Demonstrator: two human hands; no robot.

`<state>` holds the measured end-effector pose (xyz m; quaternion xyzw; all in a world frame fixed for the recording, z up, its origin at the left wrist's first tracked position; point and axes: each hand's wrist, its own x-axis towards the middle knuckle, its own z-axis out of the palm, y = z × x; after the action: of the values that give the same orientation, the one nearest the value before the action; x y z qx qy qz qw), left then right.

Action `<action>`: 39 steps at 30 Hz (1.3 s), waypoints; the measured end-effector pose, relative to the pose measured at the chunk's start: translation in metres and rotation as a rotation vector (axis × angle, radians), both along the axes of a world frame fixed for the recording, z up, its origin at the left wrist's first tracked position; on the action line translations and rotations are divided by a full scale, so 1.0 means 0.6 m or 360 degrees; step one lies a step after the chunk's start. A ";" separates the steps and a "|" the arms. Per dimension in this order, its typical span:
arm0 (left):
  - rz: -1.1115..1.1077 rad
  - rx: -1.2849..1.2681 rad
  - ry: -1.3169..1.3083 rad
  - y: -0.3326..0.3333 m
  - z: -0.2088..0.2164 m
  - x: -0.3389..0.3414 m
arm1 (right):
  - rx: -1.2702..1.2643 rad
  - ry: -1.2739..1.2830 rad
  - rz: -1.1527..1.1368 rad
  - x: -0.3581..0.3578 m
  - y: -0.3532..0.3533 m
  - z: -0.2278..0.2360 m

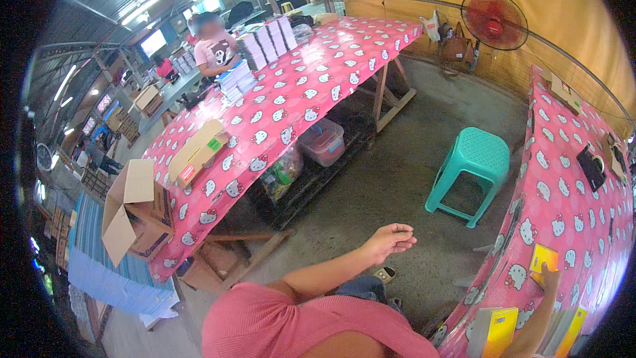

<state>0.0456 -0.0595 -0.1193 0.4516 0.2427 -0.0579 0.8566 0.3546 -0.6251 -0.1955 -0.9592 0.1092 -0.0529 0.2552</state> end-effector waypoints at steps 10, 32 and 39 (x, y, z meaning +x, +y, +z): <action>-0.0007 -0.0017 -0.0038 0.032 0.033 0.006 | -0.0358 0.0171 0.0032 0.031 0.012 0.018; -0.1038 -0.0610 -0.0685 -0.085 0.096 -0.010 | 0.1607 0.0039 0.1125 -0.493 0.564 0.239; -0.1048 -0.0669 -0.0675 -0.126 0.069 -0.019 | 0.1515 0.0083 0.0945 -0.516 0.522 0.204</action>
<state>0.0342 -0.1352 -0.0778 0.3226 -0.1122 -0.2819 0.8966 0.0448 -0.3120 -0.0731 -0.7288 -0.1476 0.1001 0.6611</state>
